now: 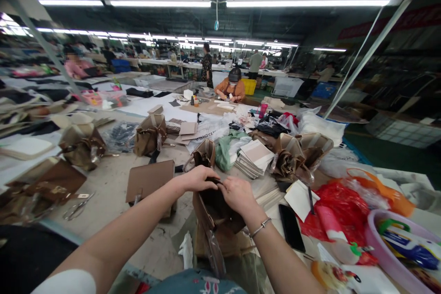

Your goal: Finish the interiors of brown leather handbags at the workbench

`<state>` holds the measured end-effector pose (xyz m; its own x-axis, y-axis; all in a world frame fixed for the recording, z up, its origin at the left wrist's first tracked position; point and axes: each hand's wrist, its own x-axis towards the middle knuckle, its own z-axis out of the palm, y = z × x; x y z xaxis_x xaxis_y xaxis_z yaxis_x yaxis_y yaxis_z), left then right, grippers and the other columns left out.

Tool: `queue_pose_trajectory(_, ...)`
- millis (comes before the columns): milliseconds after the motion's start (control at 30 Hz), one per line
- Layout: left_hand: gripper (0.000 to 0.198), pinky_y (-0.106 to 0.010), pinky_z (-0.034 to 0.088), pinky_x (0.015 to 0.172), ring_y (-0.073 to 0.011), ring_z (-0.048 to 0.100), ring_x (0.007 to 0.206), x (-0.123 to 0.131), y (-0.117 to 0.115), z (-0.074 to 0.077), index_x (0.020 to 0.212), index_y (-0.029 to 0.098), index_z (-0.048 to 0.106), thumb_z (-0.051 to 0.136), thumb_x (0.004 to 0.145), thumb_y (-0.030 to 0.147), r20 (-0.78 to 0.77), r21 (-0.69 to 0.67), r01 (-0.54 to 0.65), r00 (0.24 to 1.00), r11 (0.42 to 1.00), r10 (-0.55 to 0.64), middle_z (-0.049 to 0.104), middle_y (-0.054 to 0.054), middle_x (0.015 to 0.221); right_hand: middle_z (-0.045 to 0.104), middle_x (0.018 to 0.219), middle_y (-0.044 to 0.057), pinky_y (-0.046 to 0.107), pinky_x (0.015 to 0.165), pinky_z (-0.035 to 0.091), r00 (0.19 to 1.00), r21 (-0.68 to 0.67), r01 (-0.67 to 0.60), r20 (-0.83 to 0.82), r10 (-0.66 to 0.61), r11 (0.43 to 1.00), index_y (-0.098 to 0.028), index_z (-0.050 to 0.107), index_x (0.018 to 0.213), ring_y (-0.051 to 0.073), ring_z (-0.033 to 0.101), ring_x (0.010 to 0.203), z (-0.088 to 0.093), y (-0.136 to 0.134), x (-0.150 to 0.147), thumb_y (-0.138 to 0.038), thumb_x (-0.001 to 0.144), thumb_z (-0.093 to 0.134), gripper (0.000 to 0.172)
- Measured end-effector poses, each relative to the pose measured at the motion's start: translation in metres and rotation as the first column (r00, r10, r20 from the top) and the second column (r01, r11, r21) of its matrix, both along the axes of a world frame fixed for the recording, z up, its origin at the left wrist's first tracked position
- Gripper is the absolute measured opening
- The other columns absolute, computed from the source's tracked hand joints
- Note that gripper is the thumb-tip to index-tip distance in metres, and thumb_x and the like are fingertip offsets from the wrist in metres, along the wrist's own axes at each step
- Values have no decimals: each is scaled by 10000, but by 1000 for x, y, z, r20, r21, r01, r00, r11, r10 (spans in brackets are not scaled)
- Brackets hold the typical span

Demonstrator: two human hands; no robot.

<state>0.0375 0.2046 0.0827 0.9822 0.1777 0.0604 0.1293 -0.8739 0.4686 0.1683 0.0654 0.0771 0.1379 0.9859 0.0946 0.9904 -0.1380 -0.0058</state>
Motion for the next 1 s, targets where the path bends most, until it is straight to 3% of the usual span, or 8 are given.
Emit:
queue_pose_trajectory(67, 514, -257, 425, 880, -203, 583, 1014, -8, -1, 0, 1132, 171, 593, 701, 659, 338, 36, -44, -47, 998, 998, 49, 636, -78, 1126, 650, 827, 48, 255, 623, 374, 1000, -39, 26, -13, -27, 999, -213, 655, 833, 153, 595, 745, 1, 1, 4, -443, 929, 291, 442)
queue_pose_trajectory(133, 588, -286, 420, 908, -216, 567, 1045, -15, -3, 0, 1173, 188, 557, 727, 622, 304, 50, -40, -162, 985, 986, 164, 613, -74, 1166, 657, 851, 49, 262, 641, 380, 999, -68, 41, -30, -43, 997, -214, 660, 831, 161, 600, 766, 1, 2, 7, -453, 926, 289, 451)
queue_pose_trajectory(233, 550, -287, 447, 854, -206, 592, 985, -21, -5, -1, 1171, 240, 552, 704, 644, 274, 50, -13, -328, 943, 945, 328, 645, -35, 1101, 663, 856, 38, 263, 659, 384, 998, -67, 7, -65, -11, 998, -218, 657, 820, 166, 604, 794, 1, 5, 10, -442, 924, 303, 431)
queue_pose_trajectory(300, 450, -287, 455, 816, -202, 607, 936, -21, -6, -1, 1109, 252, 592, 681, 669, 269, 33, 14, -367, 930, 930, 367, 672, -19, 1031, 662, 844, 32, 263, 661, 385, 997, -51, -13, -76, 9, 999, -217, 653, 813, 166, 605, 794, 0, 6, 10, -436, 923, 309, 422)
queue_pose_trajectory(400, 268, -284, 447, 793, -192, 614, 891, -18, -9, -2, 980, 245, 640, 633, 713, 240, 34, 42, -367, 930, 929, 366, 689, -6, 955, 660, 837, 30, 263, 654, 386, 997, -40, -2, -71, -1, 999, -215, 649, 812, 166, 607, 779, -1, 6, 10, -439, 926, 296, 433)
queue_pose_trajectory(600, 163, -274, 429, 724, -177, 578, 834, -13, -20, -1, 881, 213, 602, 632, 721, 224, 173, 177, -416, 905, 892, 388, 631, -16, 898, 657, 857, 38, 268, 641, 394, 997, -22, 60, -45, -61, 998, -217, 653, 835, 172, 611, 771, -3, 2, 12, -461, 937, 227, 501)
queue_pose_trajectory(767, 78, -346, 400, 839, -199, 540, 882, -16, -24, 3, 785, 203, 639, 649, 716, 239, 216, 339, -427, 903, 838, 372, 588, -39, 897, 658, 870, 56, 267, 663, 404, 997, -24, 67, -48, -68, 997, -213, 659, 864, 174, 603, 789, -3, 3, 9, -474, 930, 249, 490)
queue_pose_trajectory(1000, 30, -434, 340, 953, -191, 539, 856, -16, -23, -1, 695, 190, 630, 635, 719, 206, 260, 359, -413, 905, 837, 335, 592, -30, 855, 643, 836, 56, 266, 631, 396, 997, -12, 71, -40, -72, 997, -206, 663, 843, 174, 593, 755, -1, 1, 9, -509, 900, 328, 455)
